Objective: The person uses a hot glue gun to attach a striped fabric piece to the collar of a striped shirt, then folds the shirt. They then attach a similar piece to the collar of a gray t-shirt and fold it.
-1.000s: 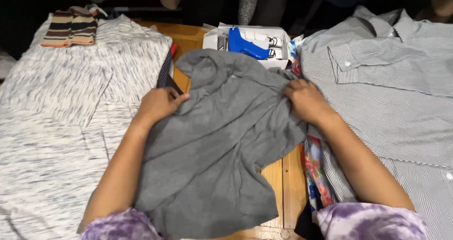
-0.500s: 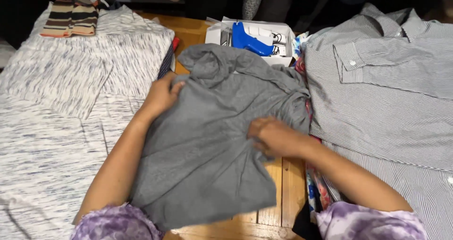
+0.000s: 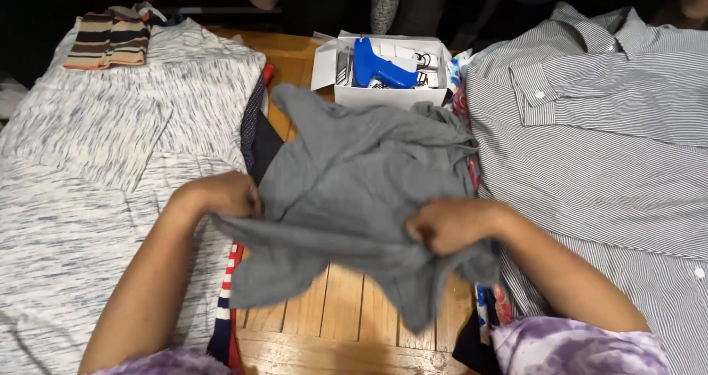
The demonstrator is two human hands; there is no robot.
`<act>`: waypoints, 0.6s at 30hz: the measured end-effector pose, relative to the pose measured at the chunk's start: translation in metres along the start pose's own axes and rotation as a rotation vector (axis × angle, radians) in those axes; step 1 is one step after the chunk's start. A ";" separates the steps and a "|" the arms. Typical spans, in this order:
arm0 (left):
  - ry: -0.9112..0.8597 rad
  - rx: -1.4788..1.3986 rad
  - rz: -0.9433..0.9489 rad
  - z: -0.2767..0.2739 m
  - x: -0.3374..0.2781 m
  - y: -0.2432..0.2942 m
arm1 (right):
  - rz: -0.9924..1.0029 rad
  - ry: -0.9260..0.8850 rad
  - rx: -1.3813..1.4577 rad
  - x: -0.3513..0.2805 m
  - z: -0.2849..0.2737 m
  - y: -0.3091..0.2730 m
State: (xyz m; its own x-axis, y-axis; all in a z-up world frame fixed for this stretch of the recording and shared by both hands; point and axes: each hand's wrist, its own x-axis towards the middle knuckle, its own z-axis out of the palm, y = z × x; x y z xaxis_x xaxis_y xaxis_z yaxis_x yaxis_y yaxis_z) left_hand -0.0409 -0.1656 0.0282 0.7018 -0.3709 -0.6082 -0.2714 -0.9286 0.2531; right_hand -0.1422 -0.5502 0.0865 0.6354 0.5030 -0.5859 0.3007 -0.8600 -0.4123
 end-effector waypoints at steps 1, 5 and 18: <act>-0.043 0.059 0.009 0.007 0.003 -0.002 | -0.075 -0.063 -0.006 0.007 0.010 -0.002; 0.057 0.086 0.051 -0.026 -0.042 0.056 | -0.166 0.053 0.148 -0.014 -0.019 -0.028; 0.944 0.325 0.120 0.033 0.118 0.016 | 0.425 0.892 -0.284 0.041 -0.017 0.124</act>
State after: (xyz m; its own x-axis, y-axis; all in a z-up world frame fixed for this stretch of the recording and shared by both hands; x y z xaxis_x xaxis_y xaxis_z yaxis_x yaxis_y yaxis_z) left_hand 0.0153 -0.2243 -0.0644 0.8550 -0.4312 0.2883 -0.4421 -0.8965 -0.0296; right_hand -0.0669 -0.6374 0.0234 0.9908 0.0047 0.1349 0.0107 -0.9990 -0.0434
